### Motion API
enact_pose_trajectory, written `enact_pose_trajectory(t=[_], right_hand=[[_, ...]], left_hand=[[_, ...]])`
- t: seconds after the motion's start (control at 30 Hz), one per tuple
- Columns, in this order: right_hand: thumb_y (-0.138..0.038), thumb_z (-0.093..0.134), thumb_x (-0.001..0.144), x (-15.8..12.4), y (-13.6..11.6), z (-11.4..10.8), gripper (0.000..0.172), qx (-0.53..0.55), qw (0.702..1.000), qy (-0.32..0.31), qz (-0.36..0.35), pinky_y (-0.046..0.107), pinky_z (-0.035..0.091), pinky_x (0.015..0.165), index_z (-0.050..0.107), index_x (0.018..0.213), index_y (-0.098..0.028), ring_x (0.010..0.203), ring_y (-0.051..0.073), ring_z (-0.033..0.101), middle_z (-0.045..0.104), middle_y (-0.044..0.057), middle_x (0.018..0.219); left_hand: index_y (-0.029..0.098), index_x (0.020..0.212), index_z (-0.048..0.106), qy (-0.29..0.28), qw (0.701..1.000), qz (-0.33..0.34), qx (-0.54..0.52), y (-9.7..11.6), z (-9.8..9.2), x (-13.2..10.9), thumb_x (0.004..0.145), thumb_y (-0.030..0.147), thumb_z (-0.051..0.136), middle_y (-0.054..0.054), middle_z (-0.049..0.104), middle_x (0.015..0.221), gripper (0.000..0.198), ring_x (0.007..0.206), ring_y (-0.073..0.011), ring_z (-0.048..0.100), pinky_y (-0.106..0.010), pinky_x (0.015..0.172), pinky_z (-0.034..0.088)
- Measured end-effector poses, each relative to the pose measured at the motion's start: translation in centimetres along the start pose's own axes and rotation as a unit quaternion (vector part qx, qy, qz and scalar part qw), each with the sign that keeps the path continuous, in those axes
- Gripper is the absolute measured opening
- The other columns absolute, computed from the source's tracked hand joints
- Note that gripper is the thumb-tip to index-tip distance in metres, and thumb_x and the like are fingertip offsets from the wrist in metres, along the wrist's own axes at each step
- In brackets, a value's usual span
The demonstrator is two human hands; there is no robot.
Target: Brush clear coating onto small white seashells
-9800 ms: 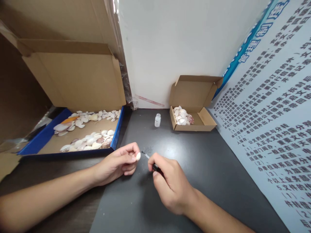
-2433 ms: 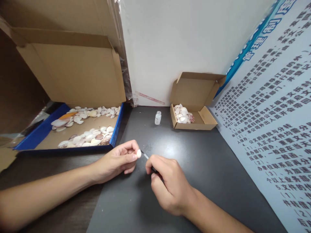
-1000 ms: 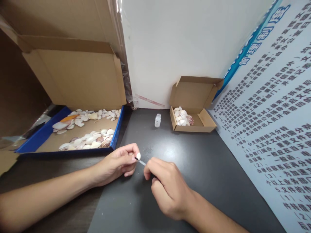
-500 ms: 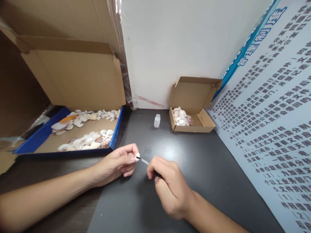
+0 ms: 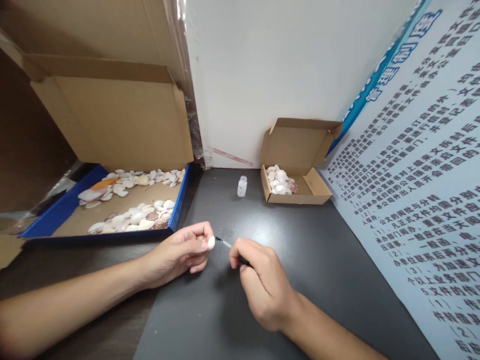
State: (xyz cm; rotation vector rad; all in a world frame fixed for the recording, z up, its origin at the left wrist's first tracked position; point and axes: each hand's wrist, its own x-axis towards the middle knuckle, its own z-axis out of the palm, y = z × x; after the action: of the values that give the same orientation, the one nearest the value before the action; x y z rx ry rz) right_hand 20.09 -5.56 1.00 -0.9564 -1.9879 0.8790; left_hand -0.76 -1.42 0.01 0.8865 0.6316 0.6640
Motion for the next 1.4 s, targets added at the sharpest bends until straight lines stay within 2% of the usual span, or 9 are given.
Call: enact_pose_trajectory(t=[0.13,0.47,0.57,0.7,0.93,1.07,1.17,1.33,1.4], right_hand=[[-0.013,0.035,0.081,0.15,-0.14,-0.13,0.011,0.015,0.999,-0.015,-0.037,0.028,0.029,0.055,0.041,0.076,-0.021,0.057,0.014,0.040,0.042,-0.002,0.065],[-0.014,0.034,0.080,0.22,-0.38,0.01,0.011,0.017,0.999,-0.033,-0.005,0.028,0.029,0.054,0.041,0.075,-0.021,0.056,0.014,0.040,0.043,-0.002,0.065],[-0.014,0.034,0.079,0.38,-0.22,-0.16,0.012,-0.001,0.999,-0.003,0.046,0.028,0.028,0.053,0.041,0.073,-0.021,0.055,0.014,0.038,0.041,-0.003,0.063],[-0.015,0.033,0.078,0.64,0.16,-0.49,0.012,-0.004,0.998,0.032,0.054,0.028,0.027,0.051,0.041,0.071,-0.021,0.054,0.014,0.037,0.039,-0.003,0.061],[-0.016,0.034,0.078,0.12,0.33,-0.17,0.011,0.045,0.999,-0.005,0.018,0.029,0.028,0.054,0.040,0.071,-0.022,0.056,0.015,0.038,0.040,-0.002,0.062],[-0.015,0.035,0.079,0.02,0.15,0.02,0.010,0.027,0.999,-0.044,0.009,0.029,0.028,0.055,0.040,0.074,-0.021,0.058,0.015,0.040,0.042,-0.002,0.064],[-0.013,0.034,0.080,0.11,0.01,0.07,0.011,0.009,0.999,-0.037,0.021,0.028,0.028,0.054,0.040,0.074,-0.021,0.057,0.015,0.039,0.041,-0.002,0.064],[-0.015,0.035,0.080,0.04,-0.31,0.15,0.009,0.017,0.998,-0.046,-0.029,0.028,0.030,0.056,0.042,0.078,-0.021,0.058,0.015,0.042,0.044,-0.002,0.067],[-0.013,0.036,0.079,-0.01,-0.36,0.21,0.010,0.001,0.998,-0.055,-0.009,0.027,0.029,0.055,0.039,0.076,-0.021,0.056,0.014,0.040,0.043,-0.003,0.065]], left_hand=[[0.019,0.077,0.048,-0.005,1.000,-0.001,-0.005,0.17,0.16,-0.09,0.081,0.026,0.064,0.009,0.032,0.054,0.018,0.047,-0.0061,0.024,-0.020,0.049,0.030],[0.019,0.076,0.046,-0.015,1.000,-0.008,-0.006,0.21,0.13,-0.05,0.081,0.026,0.062,0.009,0.031,0.053,0.018,0.047,-0.0064,0.023,-0.021,0.049,0.029],[0.019,0.075,0.045,-0.018,1.000,-0.009,-0.008,0.22,0.16,-0.06,0.080,0.024,0.060,0.009,0.032,0.054,0.017,0.047,-0.0067,0.023,-0.021,0.049,0.029],[0.019,0.073,0.043,-0.023,1.000,-0.015,-0.012,0.28,0.22,-0.05,0.079,0.022,0.057,0.008,0.031,0.054,0.016,0.047,-0.0070,0.024,-0.021,0.049,0.028],[0.020,0.075,0.044,-0.016,1.000,-0.014,-0.015,0.41,0.20,-0.05,0.079,0.024,0.060,0.009,0.031,0.054,0.017,0.047,-0.0067,0.024,-0.021,0.049,0.029],[0.020,0.076,0.044,-0.016,1.000,-0.019,-0.014,0.44,0.18,-0.05,0.079,0.024,0.060,0.009,0.032,0.054,0.016,0.047,-0.0066,0.025,-0.021,0.049,0.029],[0.019,0.075,0.044,-0.018,1.000,-0.021,-0.016,0.41,0.18,-0.04,0.078,0.021,0.058,0.009,0.031,0.054,0.014,0.046,-0.0065,0.024,-0.021,0.049,0.029],[0.020,0.075,0.044,-0.023,0.999,-0.021,-0.013,0.30,0.10,0.00,0.077,0.019,0.055,0.009,0.031,0.052,0.011,0.046,-0.0068,0.025,-0.021,0.049,0.030],[0.019,0.075,0.045,-0.030,0.999,-0.019,-0.004,0.19,0.00,0.02,0.079,0.021,0.056,0.009,0.031,0.053,0.011,0.046,-0.0067,0.025,-0.021,0.048,0.030]])
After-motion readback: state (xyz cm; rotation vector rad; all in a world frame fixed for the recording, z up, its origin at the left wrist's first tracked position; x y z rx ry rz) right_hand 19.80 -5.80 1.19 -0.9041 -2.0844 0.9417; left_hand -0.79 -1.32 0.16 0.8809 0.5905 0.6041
